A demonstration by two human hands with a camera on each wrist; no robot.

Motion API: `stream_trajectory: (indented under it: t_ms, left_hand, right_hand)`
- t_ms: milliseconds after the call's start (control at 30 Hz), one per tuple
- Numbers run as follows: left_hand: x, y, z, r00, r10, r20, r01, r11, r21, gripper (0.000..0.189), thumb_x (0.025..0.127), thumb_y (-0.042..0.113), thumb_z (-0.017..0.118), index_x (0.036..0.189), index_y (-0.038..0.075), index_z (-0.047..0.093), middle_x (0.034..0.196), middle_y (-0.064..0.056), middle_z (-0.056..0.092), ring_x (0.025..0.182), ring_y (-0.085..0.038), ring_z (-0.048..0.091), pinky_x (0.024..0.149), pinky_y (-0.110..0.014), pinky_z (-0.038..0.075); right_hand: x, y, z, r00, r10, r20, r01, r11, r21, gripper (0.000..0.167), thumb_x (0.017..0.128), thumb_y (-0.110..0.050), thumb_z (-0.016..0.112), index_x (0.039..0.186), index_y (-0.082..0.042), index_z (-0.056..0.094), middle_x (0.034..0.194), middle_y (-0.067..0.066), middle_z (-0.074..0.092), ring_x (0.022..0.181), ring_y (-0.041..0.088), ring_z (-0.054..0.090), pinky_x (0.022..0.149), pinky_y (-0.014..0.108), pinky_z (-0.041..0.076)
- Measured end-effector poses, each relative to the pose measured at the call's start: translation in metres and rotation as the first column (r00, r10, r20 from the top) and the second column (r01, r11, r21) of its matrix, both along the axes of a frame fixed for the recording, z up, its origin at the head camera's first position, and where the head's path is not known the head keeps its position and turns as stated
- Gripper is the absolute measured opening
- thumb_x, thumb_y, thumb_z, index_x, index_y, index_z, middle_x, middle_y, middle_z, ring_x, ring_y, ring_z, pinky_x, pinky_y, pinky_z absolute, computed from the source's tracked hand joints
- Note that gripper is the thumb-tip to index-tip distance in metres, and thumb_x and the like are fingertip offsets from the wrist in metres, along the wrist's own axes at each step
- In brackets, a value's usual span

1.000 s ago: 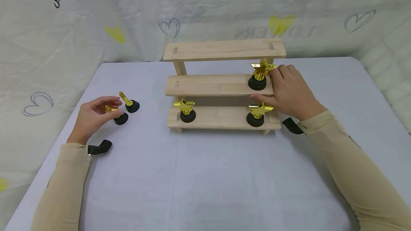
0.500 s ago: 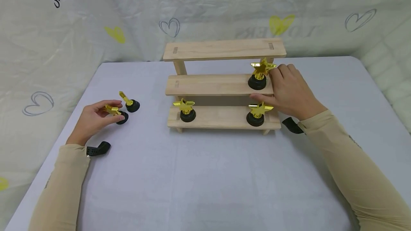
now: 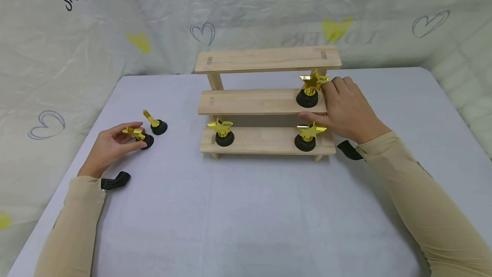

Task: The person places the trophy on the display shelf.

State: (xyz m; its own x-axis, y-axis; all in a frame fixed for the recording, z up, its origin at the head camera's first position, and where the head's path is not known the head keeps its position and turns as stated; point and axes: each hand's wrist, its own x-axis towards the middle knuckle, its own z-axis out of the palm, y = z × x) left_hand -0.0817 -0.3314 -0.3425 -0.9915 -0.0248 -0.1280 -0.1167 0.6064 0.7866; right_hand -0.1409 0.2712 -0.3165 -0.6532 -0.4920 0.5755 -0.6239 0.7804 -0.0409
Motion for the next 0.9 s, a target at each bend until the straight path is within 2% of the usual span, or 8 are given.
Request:
stream_trajectory:
  t_ms: [100,333,700,900]
  left_hand:
    - [0.0003,-0.0012,-0.0018,1.0,-0.002,-0.002,0.002,0.999,0.032,0.067,0.085,0.023,0.087,0.144,0.01,0.059,0.114,0.027,0.069,0.108,0.015,0.065,0.09,-0.001,0.052]
    - [0.0039,-0.0043,-0.0028,1.0,-0.014,-0.025,0.014,1.0,0.0,0.063,0.085,0.022,0.087,0.142,0.011,0.061,0.119,0.027,0.067,0.107,0.017,0.065,0.093,0.0,0.049]
    - [0.0035,-0.0049,-0.0049,0.998,-0.051,-0.022,0.051,0.999,0.006,0.062,0.084,0.019,0.087,0.139,0.006,0.062,0.123,0.029,0.065,0.11,0.019,0.063,0.093,-0.001,0.05]
    - [0.0032,-0.0056,-0.0064,0.999,-0.033,-0.034,0.032,0.999,-0.02,0.061,0.084,0.02,0.088,0.138,0.007,0.063,0.122,0.03,0.065,0.108,0.019,0.063,0.092,0.001,0.049]
  right_hand:
    - [-0.0004,0.0001,0.0001,1.0,0.004,-0.007,-0.004,1.0,-0.005,0.108,0.093,-0.088,0.027,0.094,0.016,0.054,0.075,0.022,0.046,0.069,0.039,0.041,0.07,0.049,0.038]
    - [-0.0002,-0.0003,0.0006,1.0,0.0,0.003,0.0,1.0,-0.006,0.107,0.092,-0.089,0.028,0.093,0.015,0.055,0.075,0.021,0.046,0.07,0.039,0.041,0.07,0.049,0.038]
    - [-0.0008,-0.0004,-0.0004,1.0,0.007,-0.009,-0.007,1.0,-0.014,0.107,0.092,-0.088,0.029,0.094,0.016,0.055,0.076,0.023,0.048,0.07,0.04,0.042,0.07,0.05,0.039]
    - [-0.0009,0.0002,-0.0006,1.0,0.003,0.003,-0.003,1.0,-0.001,0.108,0.092,-0.088,0.028,0.095,0.016,0.055,0.078,0.024,0.05,0.072,0.041,0.044,0.072,0.05,0.04]
